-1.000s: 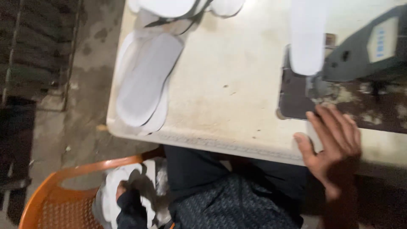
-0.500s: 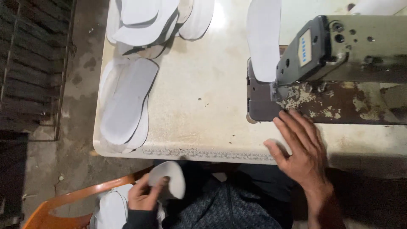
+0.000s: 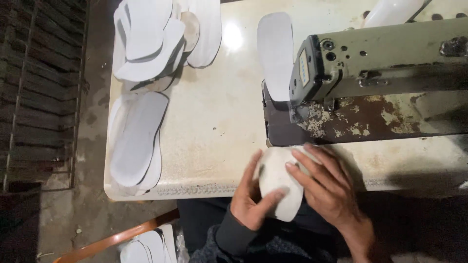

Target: Stitching shoe insoles using an industrial sewing machine

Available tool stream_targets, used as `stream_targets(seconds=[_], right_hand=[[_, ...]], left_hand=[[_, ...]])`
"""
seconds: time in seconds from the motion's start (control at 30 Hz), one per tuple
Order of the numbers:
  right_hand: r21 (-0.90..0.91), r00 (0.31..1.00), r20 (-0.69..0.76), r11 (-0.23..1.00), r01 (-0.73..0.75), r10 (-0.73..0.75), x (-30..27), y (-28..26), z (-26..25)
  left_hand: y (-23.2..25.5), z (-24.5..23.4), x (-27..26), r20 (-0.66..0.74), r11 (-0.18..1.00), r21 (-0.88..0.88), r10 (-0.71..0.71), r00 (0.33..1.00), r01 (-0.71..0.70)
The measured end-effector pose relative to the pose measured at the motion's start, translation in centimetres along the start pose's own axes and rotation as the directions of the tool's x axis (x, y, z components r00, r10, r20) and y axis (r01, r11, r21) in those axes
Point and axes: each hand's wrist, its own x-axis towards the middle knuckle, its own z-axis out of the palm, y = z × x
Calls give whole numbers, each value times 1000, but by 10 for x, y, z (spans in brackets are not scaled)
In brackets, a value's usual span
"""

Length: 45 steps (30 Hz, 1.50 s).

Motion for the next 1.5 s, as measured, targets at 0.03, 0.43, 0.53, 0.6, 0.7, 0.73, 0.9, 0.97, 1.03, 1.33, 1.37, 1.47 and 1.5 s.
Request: stream_targets(seconds=[0.03, 0.43, 0.53, 0.6, 0.7, 0.73, 0.9, 0.97, 1.03, 1.33, 1.37, 1.47, 1.5], right_hand=[[-29, 1000, -20, 1000, -6, 5, 0, 5, 0], [42, 981, 102, 984, -173, 168, -8, 41, 13], [83, 980, 59, 978, -194, 189, -3, 38, 9], [79, 979, 56, 977, -200, 196, -5, 40, 10], [82, 978, 57, 975, -205, 201, -6, 41, 11], [86, 977, 60, 974, -207, 202, -5, 41, 11], [65, 978, 51, 977, -206, 202, -5, 42, 13], [54, 976, 33, 975, -216, 214, -4, 42, 13], [26, 978, 68, 980, -199, 196, -6, 43, 13], [17, 977, 49, 978, -210, 209, -8, 41, 14], [15, 976, 47, 977, -212, 211, -7, 42, 14], [27, 978, 44, 978, -206, 204, -8, 41, 14], [24, 977, 32, 977, -212, 211, -7, 40, 14]], left_hand=[[1, 5, -3, 29, 995, 93, 37, 999, -40], [-21, 7, 16, -2, 989, -29, -142, 990, 142], [-12, 9, 27, 101, 976, -137, -159, 982, 172], [-16, 9, 33, 88, 979, -122, -152, 984, 163], [-14, 11, 40, 54, 979, -110, -166, 985, 171], [-13, 12, 41, 36, 975, -113, -188, 982, 191], [-3, 12, 47, 26, 987, 102, -129, 991, 125], [12, 14, 51, 73, 954, 291, -94, 993, 69], [33, 23, 57, 165, 911, 410, -27, 986, -44], [22, -27, 144, 343, -22, 930, 403, 848, -366], [23, -26, 150, 346, -23, 929, 403, 847, -369], [19, -25, 170, 390, -140, 921, 338, 857, -364], [16, -27, 177, 369, -195, 927, 311, 876, -321]])
